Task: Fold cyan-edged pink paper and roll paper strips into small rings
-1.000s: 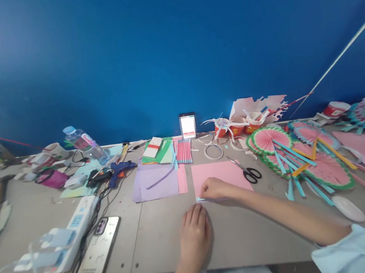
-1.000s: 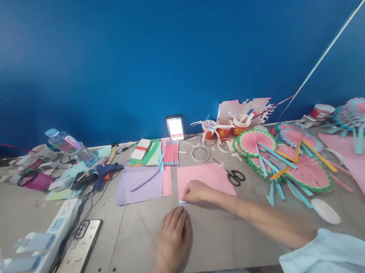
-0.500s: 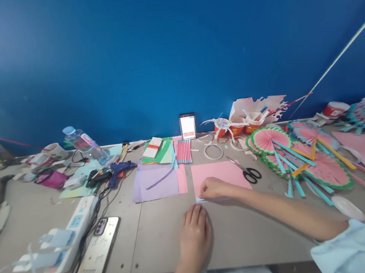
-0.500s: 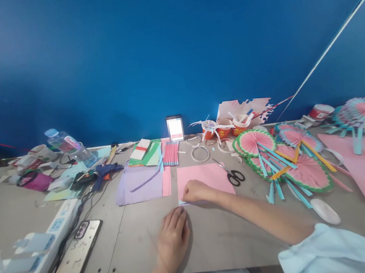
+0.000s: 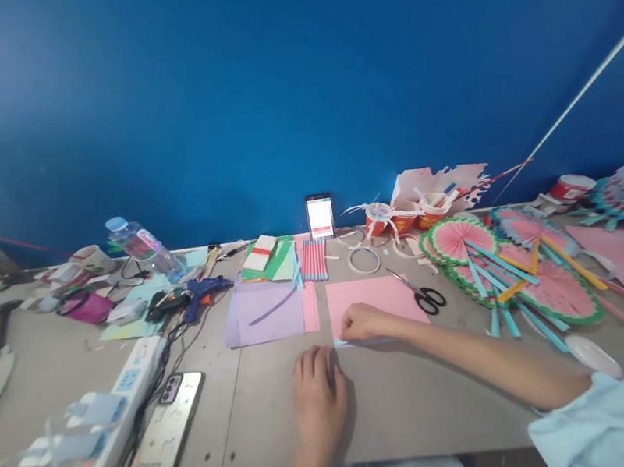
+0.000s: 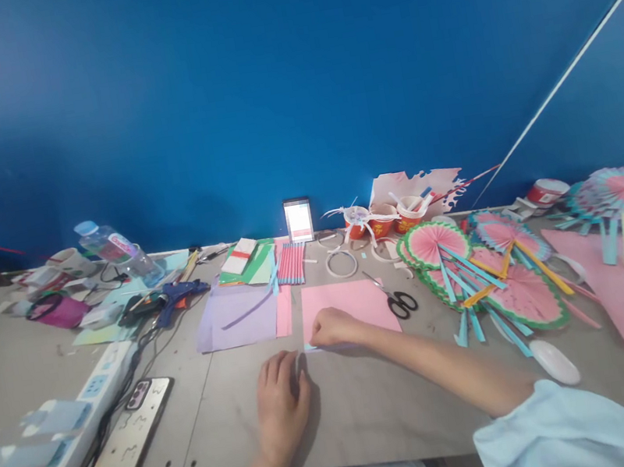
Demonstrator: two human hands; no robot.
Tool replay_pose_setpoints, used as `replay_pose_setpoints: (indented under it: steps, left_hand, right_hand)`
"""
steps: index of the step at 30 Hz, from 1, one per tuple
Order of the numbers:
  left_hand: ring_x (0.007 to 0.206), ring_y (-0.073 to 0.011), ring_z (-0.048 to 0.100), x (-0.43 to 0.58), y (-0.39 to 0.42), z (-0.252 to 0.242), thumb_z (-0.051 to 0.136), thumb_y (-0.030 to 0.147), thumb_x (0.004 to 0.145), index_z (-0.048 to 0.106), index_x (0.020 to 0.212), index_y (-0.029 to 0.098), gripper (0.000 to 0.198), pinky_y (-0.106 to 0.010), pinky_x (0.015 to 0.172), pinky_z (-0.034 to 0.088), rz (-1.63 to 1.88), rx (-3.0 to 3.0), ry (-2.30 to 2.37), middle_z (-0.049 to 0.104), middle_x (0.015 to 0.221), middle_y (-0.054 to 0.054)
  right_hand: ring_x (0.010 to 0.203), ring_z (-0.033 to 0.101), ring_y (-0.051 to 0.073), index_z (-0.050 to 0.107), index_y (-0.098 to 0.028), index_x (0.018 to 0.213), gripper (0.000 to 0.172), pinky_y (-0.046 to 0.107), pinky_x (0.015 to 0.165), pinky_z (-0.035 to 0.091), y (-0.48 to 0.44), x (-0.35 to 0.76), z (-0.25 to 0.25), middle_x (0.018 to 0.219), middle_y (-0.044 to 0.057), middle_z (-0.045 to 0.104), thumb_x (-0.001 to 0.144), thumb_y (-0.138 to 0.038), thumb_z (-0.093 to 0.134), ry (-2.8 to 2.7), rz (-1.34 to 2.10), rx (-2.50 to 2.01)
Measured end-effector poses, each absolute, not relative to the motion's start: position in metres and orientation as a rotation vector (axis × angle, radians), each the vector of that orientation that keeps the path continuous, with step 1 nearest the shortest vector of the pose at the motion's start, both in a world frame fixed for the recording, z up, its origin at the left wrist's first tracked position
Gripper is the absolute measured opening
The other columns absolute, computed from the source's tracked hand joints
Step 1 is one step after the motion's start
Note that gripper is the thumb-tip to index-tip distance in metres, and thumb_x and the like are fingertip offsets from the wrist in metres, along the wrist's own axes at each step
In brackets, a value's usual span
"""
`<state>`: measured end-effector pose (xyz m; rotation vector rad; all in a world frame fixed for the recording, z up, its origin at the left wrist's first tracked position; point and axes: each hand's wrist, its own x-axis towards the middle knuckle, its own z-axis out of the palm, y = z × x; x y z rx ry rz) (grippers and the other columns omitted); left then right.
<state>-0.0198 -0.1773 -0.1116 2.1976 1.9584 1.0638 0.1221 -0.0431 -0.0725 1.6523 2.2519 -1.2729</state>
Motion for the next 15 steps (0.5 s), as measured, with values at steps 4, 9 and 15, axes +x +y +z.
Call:
replay_pose_setpoints:
  steps: [4, 9, 15]
  left_hand:
    - [0.112, -0.029, 0.053, -0.018, -0.176, -0.114, 0.049, 0.013, 0.085, 0.055, 0.12, 0.017, 0.036, -0.047, 0.092, 0.047, 0.94, 2.318, 1.954, 0.059, 0.118, -0.014]
    - [0.119, -0.0309, 0.049, -0.017, -0.175, -0.123, 0.05, 0.015, 0.086, 0.053, 0.125, 0.015, 0.039, -0.05, 0.096, 0.045, 0.891, 2.352, 1.961, 0.056, 0.126, -0.015]
    - [0.113, -0.0299, 0.053, -0.018, -0.175, -0.12, 0.05, 0.013, 0.085, 0.056, 0.117, 0.014, 0.033, -0.048, 0.092, 0.048, 0.967, 2.304, 1.977, 0.058, 0.119, -0.015]
  right_hand:
    - [0.061, 0.05, 0.011, 0.071, -0.013, 0.064, 0.014, 0.02, 0.054, 0.032, -0.043, 0.121, -0.069, 0.055, -0.002, 0.055, 0.064, -0.025, 0.064, 2.257, -1.269, 1.642]
    - [0.062, 0.052, 0.012, 0.07, -0.012, 0.065, 0.015, 0.021, 0.055, 0.032, -0.044, 0.121, -0.064, 0.057, -0.001, 0.056, 0.064, -0.025, 0.064, 2.262, -1.274, 1.636]
    - [0.062, 0.051, 0.012, 0.07, -0.013, 0.065, 0.015, 0.021, 0.054, 0.033, -0.044, 0.121, -0.063, 0.058, -0.001, 0.056, 0.064, -0.026, 0.064, 2.24, -1.289, 1.64]
